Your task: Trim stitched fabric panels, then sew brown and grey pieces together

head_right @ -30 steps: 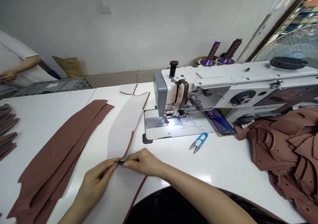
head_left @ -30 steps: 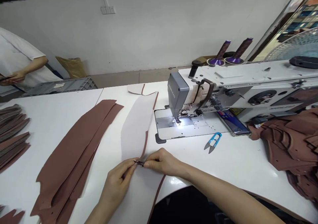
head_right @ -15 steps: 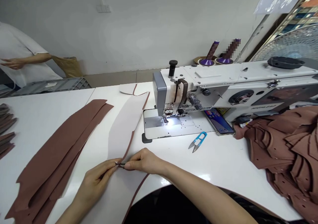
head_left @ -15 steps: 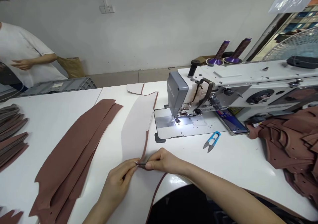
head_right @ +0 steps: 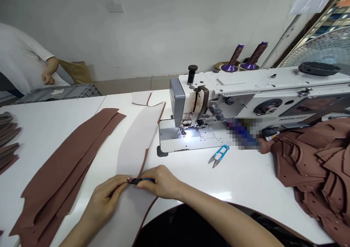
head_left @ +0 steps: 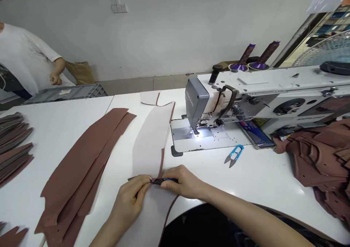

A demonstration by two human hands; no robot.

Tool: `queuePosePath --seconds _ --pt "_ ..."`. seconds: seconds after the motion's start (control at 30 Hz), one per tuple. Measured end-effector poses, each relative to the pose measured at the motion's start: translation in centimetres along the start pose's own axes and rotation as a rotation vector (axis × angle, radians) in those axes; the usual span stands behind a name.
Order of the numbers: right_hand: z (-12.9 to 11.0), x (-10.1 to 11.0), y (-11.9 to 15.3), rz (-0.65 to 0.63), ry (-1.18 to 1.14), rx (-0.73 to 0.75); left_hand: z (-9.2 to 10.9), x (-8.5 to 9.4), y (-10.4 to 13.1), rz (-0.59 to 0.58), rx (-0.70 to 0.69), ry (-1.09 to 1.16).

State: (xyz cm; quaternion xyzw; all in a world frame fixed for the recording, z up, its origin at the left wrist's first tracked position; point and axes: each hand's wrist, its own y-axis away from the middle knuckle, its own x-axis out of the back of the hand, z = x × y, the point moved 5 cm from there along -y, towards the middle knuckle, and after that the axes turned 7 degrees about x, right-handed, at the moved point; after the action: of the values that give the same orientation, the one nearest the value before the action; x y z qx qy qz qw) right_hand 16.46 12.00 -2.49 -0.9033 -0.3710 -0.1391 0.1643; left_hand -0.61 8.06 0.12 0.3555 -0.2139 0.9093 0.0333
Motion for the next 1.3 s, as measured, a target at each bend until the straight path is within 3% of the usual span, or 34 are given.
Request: queuePosePath --seconds 0.23,0.5,0.73,0.87,0.97,1.17,1.3 --pt "-0.6 -0.1 0.3 0.049 -0.006 0.017 0.0 -0.1 -0.1 -0.023 0.034 0.008" --pt "0.7 -0.3 0.5 0.061 -0.193 -0.12 0.1 -0.3 0.0 -0.051 0.008 0.009" --pt "1.5 -1.7 0.8 0.013 -0.799 -0.307 0.8 -0.4 -0.3 -0.115 0.052 0.054" --pt "1.1 -2.3 1.2 -0.038 -0.959 -0.31 1.5 -0.2 -0.7 -0.143 0.044 0.092" --pt "0.8 -2.4 1.4 -0.022 -0.954 -0.3 1.8 -0.1 -0.8 -0.139 0.014 0.088" --pt "-0.2 -1.2 1.3 0.069 -0.682 -0.188 2.5 0.3 -0.9 -0.082 -0.06 0.058" --pt "0.2 -1.1 1.3 0.061 -0.685 -0.237 3.1 0.4 -1.0 -0.049 -0.136 0.022"
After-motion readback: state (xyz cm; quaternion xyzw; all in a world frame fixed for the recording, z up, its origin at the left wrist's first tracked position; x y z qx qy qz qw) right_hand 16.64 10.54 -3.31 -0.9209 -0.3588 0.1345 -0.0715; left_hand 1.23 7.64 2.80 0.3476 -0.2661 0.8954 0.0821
